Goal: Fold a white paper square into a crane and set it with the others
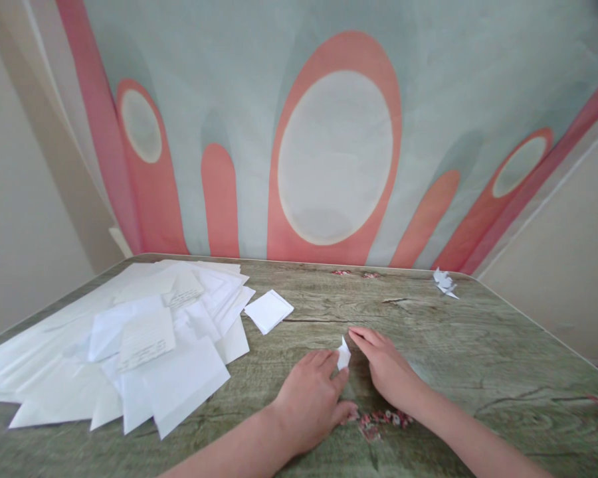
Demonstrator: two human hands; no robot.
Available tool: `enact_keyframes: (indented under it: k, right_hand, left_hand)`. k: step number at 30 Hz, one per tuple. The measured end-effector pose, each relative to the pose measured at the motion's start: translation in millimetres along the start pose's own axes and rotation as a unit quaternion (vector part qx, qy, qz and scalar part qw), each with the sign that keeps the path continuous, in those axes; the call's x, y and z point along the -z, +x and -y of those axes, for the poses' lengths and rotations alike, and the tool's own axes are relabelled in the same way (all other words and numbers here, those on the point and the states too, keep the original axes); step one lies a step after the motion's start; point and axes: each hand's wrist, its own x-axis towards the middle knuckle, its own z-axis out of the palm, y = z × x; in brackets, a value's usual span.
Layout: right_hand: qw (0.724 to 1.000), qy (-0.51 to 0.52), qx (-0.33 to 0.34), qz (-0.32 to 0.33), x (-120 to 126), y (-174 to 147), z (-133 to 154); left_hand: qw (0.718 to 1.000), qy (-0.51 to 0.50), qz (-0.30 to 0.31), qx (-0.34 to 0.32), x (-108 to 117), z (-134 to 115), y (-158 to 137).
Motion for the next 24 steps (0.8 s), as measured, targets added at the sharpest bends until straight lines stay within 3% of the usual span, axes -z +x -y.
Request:
enact_keyframes:
  k: [4, 12, 18, 24]
  right_hand:
    - [0.998, 0.049, 0.028, -0.01, -2, -12, -3]
    - [0.999, -0.022, 0.041, 0.005, 3, -12, 17]
    - [0.998, -0.034, 0.053, -0.01, 1, -11, 16]
    - [0.997, -0.025, 0.065, -0.022, -1, -13, 13]
  left_hand:
    - [0.999, -0.002, -0.027, 0.024, -6, 2, 3]
    - [0.995, -0.083, -0.047, 0.025, -9, 14, 3]
    - [0.977, -0.155, -0.103, 0.107, -18, 31, 11]
    - [0.976, -0.147, -0.094, 0.131, -16, 28, 18]
